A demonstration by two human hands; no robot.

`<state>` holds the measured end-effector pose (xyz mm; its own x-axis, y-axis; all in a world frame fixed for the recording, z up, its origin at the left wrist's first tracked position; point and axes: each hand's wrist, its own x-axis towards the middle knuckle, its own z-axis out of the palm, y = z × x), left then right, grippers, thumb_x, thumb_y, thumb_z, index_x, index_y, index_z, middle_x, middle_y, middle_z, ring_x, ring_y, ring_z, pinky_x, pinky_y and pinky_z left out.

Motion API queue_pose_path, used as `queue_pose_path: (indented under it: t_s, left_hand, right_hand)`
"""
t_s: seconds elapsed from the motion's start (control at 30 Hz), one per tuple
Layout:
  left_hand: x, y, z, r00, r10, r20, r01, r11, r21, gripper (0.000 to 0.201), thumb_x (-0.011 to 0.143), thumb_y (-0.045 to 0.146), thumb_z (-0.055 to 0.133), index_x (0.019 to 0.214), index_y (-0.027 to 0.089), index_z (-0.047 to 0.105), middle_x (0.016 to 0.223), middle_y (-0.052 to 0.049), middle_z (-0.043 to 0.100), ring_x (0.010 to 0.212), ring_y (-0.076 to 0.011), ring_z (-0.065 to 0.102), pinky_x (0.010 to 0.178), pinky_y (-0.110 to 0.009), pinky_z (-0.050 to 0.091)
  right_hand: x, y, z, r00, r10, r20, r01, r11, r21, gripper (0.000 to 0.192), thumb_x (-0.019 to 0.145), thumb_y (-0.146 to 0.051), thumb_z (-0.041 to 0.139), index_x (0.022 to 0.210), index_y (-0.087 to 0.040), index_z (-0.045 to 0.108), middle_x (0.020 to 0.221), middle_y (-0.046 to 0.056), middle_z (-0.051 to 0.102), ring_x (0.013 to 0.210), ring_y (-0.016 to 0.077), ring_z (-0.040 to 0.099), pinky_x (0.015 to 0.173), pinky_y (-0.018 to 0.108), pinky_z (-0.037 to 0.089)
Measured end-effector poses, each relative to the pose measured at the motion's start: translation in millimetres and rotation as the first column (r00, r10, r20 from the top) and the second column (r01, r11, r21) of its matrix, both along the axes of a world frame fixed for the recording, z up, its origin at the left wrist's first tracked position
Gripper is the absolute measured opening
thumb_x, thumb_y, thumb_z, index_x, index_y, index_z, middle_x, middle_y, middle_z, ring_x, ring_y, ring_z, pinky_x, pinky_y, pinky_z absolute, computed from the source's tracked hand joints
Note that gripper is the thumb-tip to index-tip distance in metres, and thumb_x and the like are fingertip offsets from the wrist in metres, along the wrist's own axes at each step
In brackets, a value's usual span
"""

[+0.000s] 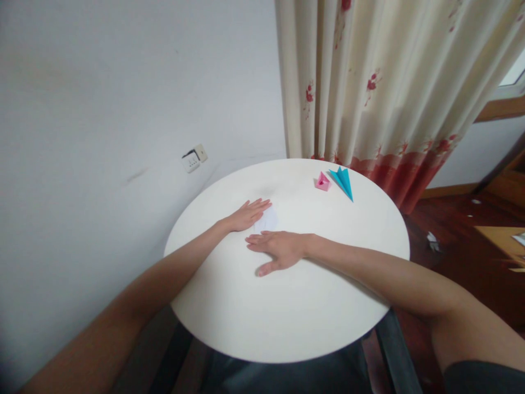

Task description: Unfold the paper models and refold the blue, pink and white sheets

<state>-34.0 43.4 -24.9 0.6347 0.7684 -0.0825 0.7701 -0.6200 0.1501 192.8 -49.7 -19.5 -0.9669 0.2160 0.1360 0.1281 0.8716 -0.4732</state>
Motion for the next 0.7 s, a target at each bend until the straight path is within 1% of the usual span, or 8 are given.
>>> queue_pose_path:
  t_s: [0.13,0.27,0.33,0.4,0.5,0.57,0.63,0.7]
  left_hand:
    - [-0.1,-0.1,-0.6,1.0,0.004,0.009,-0.004,1.0,-0.003,0.054,0.108,0.038,0.015,0.161,0.033,0.022,0.17,0.001,0.015,0.157,-0.025,0.009,0.124,-0.059,0.004]
    - [-0.2,0.3,-0.9,1.0,0.013,0.008,-0.013,1.0,0.007,0.054,0.108,0.039,0.016,0.161,0.034,0.022,0.17,0.001,0.014,0.157,-0.027,0.009,0.123,-0.061,0.005]
    - [-0.1,0.2,-1.0,1.0,0.02,0.012,-0.02,1.0,0.008,0.053,0.108,0.039,0.016,0.161,0.035,0.023,0.17,0.001,0.014,0.157,-0.0274,0.01,0.123,-0.062,0.005]
    - [-0.1,-0.2,-1.4,0.999,0.024,0.025,-0.024,1.0,0.005,0.052,0.108,0.041,0.017,0.16,0.035,0.026,0.17,0.001,0.015,0.157,-0.0274,0.01,0.123,-0.061,0.004]
    - [-0.7,0.1,-3.8,0.996,0.027,0.082,-0.026,1.0,-0.004,0.052,0.108,0.046,0.019,0.158,0.035,0.031,0.169,0.0,0.02,0.157,-0.0281,0.013,0.123,-0.062,0.004]
    - [-1.4,1.3,-5.6,0.986,0.029,0.162,-0.029,1.0,-0.005,0.052,0.108,0.048,0.023,0.157,0.032,0.034,0.167,-0.003,0.026,0.156,-0.0284,0.018,0.123,-0.062,0.006]
    - [-2.1,2.2,-5.6,0.954,0.004,0.298,-0.011,1.0,0.021,0.053,0.107,0.048,0.029,0.154,0.027,0.04,0.163,-0.008,0.036,0.152,-0.027,0.029,0.124,-0.057,0.014]
    - [-2.7,1.0,-1.8,0.891,-0.06,0.45,0.037,0.997,0.061,0.051,0.104,0.049,0.039,0.145,0.021,0.052,0.152,-0.012,0.051,0.143,-0.025,0.044,0.123,-0.048,0.026]
  right_hand:
    - [-3.9,-6.4,1.0,0.995,0.071,-0.072,-0.081,0.988,-0.134,0.074,0.092,-0.049,0.069,0.153,-0.014,0.046,0.161,0.018,0.034,0.151,0.0269,0.029,0.126,0.044,0.019]
    - [-8.5,-12.5,-0.7,0.979,0.123,-0.164,-0.166,0.946,-0.278,0.062,0.091,-0.045,0.072,0.145,-0.017,0.057,0.154,0.016,0.046,0.147,0.0251,0.038,0.125,0.043,0.021]
    - [-10.6,-14.8,-0.6,0.964,0.14,-0.226,-0.215,0.912,-0.348,0.056,0.093,-0.047,0.068,0.139,-0.016,0.063,0.148,0.016,0.055,0.142,0.0241,0.047,0.122,0.041,0.028]
    - [-11.1,-13.5,0.3,0.954,0.085,-0.288,-0.202,0.892,-0.404,0.052,0.096,-0.05,0.062,0.135,-0.015,0.066,0.141,0.015,0.062,0.133,0.0231,0.057,0.116,0.038,0.038]
    - [-7.1,-0.6,1.3,0.901,-0.175,-0.396,0.001,0.915,-0.404,0.046,0.101,-0.049,0.054,0.128,-0.016,0.071,0.13,0.013,0.07,0.121,0.0227,0.065,0.108,0.037,0.047]
    - [-1.0,14.2,-0.1,0.799,-0.361,-0.482,0.205,0.916,-0.345,0.04,0.102,-0.044,0.052,0.122,-0.017,0.074,0.126,0.011,0.072,0.118,0.0233,0.066,0.107,0.038,0.047]
    - [6.7,30.0,-3.5,0.746,-0.443,-0.497,0.36,0.897,-0.259,0.033,0.101,-0.036,0.053,0.121,-0.019,0.075,0.126,0.01,0.072,0.119,0.0244,0.066,0.108,0.04,0.046]
    - [13.4,42.9,-8.7,0.779,-0.446,-0.441,0.421,0.893,-0.16,0.031,0.099,-0.026,0.054,0.122,-0.019,0.074,0.126,0.01,0.072,0.119,0.0242,0.066,0.108,0.041,0.047]
